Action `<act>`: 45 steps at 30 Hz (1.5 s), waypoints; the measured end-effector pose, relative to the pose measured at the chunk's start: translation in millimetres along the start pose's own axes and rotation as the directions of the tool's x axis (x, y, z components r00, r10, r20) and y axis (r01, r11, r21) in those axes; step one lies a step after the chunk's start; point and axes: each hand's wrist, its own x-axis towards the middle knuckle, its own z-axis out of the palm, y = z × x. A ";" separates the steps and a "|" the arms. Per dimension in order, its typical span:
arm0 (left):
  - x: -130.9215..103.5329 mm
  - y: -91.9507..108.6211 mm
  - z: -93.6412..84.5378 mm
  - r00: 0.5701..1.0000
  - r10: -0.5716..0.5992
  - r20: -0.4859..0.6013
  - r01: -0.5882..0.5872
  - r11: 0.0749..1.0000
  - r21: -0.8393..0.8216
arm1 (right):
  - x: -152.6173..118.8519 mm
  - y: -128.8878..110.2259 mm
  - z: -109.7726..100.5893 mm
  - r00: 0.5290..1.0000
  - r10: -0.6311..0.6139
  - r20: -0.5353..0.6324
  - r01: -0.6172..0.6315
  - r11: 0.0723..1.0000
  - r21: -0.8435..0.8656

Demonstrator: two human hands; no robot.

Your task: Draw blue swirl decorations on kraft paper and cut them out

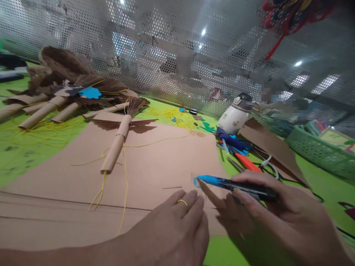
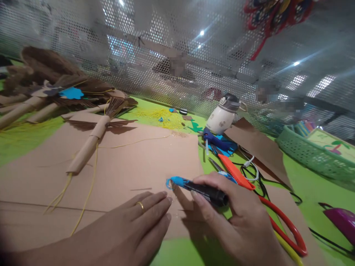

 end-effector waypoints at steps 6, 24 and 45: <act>1.3 -1.8 5.2 0.999 0.005 -0.045 -0.006 1.000 -0.023 | 4.5 -5.1 0.2 1.000 -0.002 0.014 0.002 1.000 -0.011; -1.4 2.5 0.4 1.000 -0.021 -0.019 0.020 0.999 -0.036 | -1.1 -2.7 1.3 0.999 0.008 -0.048 -0.012 0.996 -0.086; 0.2 -0.8 2.3 0.999 -0.035 0.005 0.035 0.998 -0.044 | -0.6 -2.4 1.0 0.997 0.045 -0.058 -0.050 0.994 -0.092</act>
